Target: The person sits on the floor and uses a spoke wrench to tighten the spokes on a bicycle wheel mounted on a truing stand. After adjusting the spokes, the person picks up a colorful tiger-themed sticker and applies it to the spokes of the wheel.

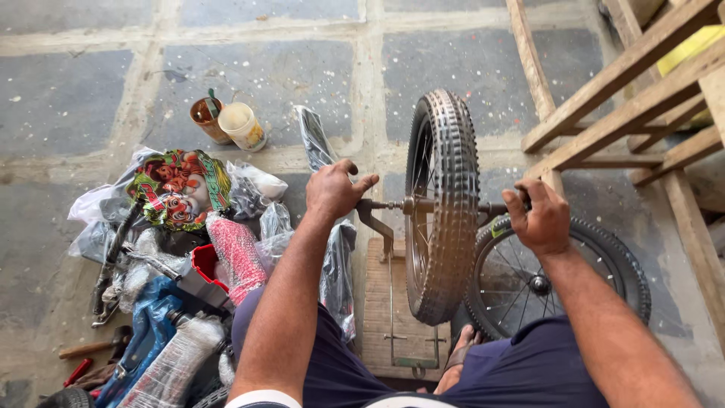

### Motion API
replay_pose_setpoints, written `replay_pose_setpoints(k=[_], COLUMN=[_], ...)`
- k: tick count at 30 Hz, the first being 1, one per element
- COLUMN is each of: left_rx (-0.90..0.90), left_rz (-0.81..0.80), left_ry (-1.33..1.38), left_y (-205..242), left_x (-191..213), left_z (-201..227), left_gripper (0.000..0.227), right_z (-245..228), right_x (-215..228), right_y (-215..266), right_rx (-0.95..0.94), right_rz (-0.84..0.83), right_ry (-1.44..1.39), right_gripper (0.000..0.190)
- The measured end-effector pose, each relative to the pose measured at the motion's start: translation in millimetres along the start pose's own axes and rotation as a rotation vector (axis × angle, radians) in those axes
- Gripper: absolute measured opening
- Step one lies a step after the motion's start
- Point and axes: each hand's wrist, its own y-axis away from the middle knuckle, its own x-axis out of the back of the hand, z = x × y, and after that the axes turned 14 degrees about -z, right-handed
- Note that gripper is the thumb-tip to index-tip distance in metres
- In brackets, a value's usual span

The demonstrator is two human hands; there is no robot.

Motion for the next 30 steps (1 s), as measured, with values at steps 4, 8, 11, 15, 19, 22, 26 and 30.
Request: replay_pose_setpoints(k=[4, 8, 11, 15, 19, 22, 26, 30], left_rx=[-0.004, 0.025, 0.019, 0.056, 0.008, -0.009, -0.009, 0.016], left_rz=[-0.005, -0.033, -0.028, -0.083, -0.011, 0.012, 0.014, -0.022], left_ry=[-0.006, -0.007, 0.045, 0.040, -0.028, -0.024, 0.008, -0.006], left_y=[2.1, 2.6, 6.6, 2.1, -3.3, -1.8, -1.8, -3.4], left_x=[3.5, 5.9, 7.2, -2.0, 3.6, -2.3, 0.2, 4.6], left_z=[2.0, 3.7, 4.0, 6.0, 3.0, 0.1, 0.3, 4.3], left_gripper=[0.072, 0.071, 0.072, 0.072, 0.070, 0.069, 0.069, 0.069], right_z=[-2.0, -11.3, -5.5, 5.0, -6.1, -21.8, -28.8, -17.1], right_x=[19.8, 26.8, 22.9, 0.0, 26.6, 42.1, 25.0, 24.1], right_y=[-24.6, -72.1, -54.7, 0.2, -53.3, -63.6, -16.4, -15.0], right_rx=[-0.221, -0.432, -0.382, 0.023, -0.210, -0.400, 0.199, 0.128], right_rz=[-0.306, -0.737, -0.658, -0.193, -0.471, -0.723, -0.043, -0.203], right_ry=[-0.064, -0.046, -0.001, 0.102, -0.015, -0.058, 0.096, 0.048], right_gripper=[0.074, 0.083, 0.080, 0.072, 0.070, 0.066, 0.071, 0.070])
